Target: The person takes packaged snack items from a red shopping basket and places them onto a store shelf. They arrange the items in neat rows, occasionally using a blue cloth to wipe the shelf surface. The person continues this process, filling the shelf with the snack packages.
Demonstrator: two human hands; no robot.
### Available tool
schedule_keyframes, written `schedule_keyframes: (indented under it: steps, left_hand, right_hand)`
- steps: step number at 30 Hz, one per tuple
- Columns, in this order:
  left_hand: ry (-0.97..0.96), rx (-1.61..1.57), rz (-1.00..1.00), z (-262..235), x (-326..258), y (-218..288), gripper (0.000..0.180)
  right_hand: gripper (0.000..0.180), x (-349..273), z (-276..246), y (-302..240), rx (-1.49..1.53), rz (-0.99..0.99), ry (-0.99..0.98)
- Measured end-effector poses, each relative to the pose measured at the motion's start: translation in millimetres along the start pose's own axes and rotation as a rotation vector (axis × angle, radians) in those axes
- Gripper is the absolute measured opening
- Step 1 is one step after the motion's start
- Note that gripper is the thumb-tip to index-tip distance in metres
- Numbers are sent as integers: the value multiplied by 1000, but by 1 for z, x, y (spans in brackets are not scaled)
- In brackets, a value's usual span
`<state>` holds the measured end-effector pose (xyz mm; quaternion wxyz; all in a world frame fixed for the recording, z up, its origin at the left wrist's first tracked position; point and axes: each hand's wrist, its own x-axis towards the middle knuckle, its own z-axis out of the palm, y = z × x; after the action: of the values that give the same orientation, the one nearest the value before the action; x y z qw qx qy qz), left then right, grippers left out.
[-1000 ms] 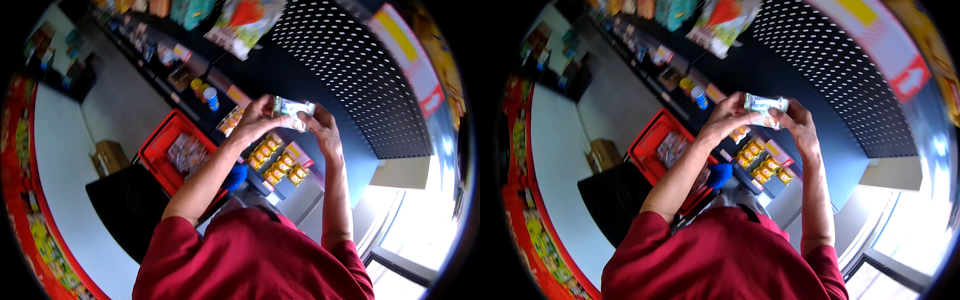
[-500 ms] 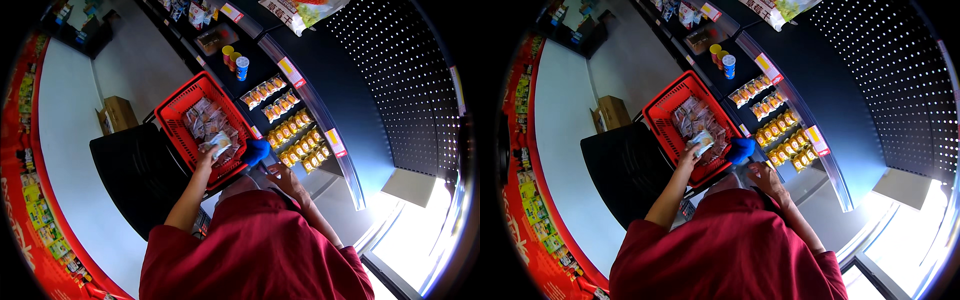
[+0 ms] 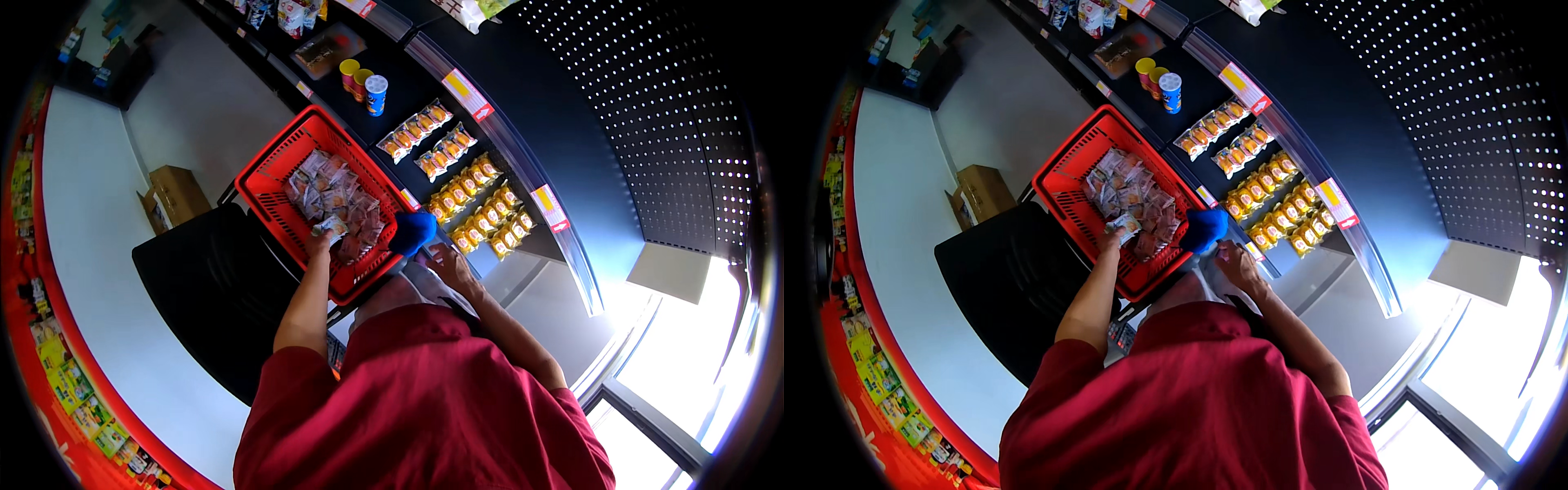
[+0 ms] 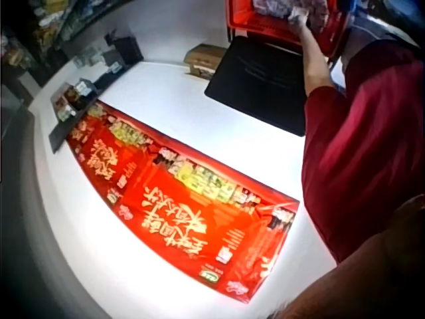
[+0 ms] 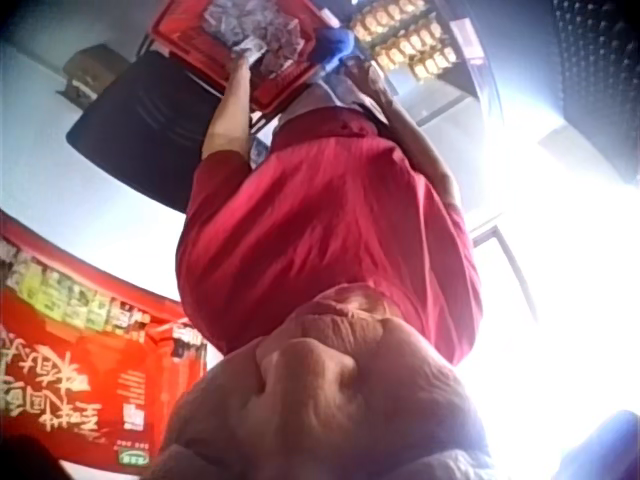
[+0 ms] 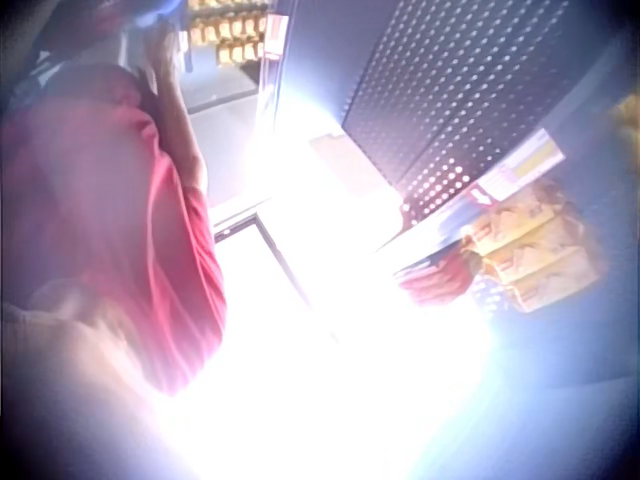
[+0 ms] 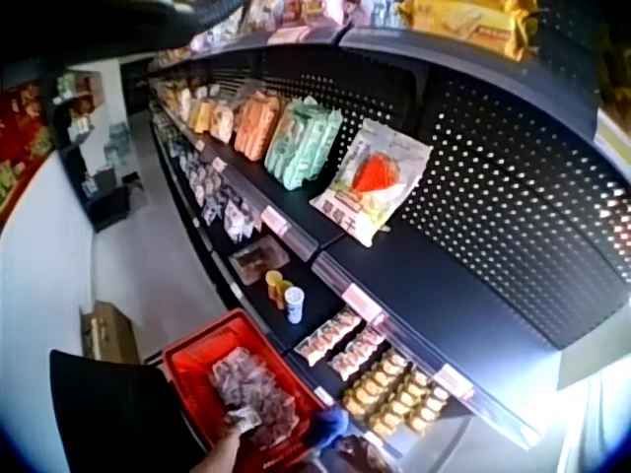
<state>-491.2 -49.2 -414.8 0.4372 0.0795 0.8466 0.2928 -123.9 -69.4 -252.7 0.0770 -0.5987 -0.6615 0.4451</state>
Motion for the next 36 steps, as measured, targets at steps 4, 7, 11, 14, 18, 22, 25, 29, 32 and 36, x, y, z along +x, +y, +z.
schedule_keyframes:
  steps: [4,7,11,14,18,22,25,29,32,36]
  left_hand:
    - [-221,2,85,-4,0,5,53]
    - [-212,67,197,2,-4,-2,57]
    - [-223,576,321,-7,6,-18,70]
    - [-112,577,505,-8,-49,18,53]
    - [-45,560,752,-17,-41,-14,46]
    - [-222,351,629,-17,-53,-23,41]
    - [-266,372,658,-16,-67,-21,39]
    - [-403,182,668,-2,-82,-12,37]
    - [-611,-35,415,11,-111,16,44]
    - [-800,-26,293,14,-209,112,56]
  right_hand:
    - [59,6,-1,-16,9,141,83]
    - [67,10,1,-20,29,133,161]
    - [79,35,17,-8,-24,83,182]
    - [86,37,7,-25,-31,226,168]
    - [91,48,15,-25,-80,204,174]
    - [84,61,31,-11,-180,248,151]
    - [60,66,34,-4,-200,339,182]
    - [50,53,12,-7,-60,314,154]
    - [41,44,-6,-18,300,322,32]
    - [29,22,-27,-49,621,196,99]
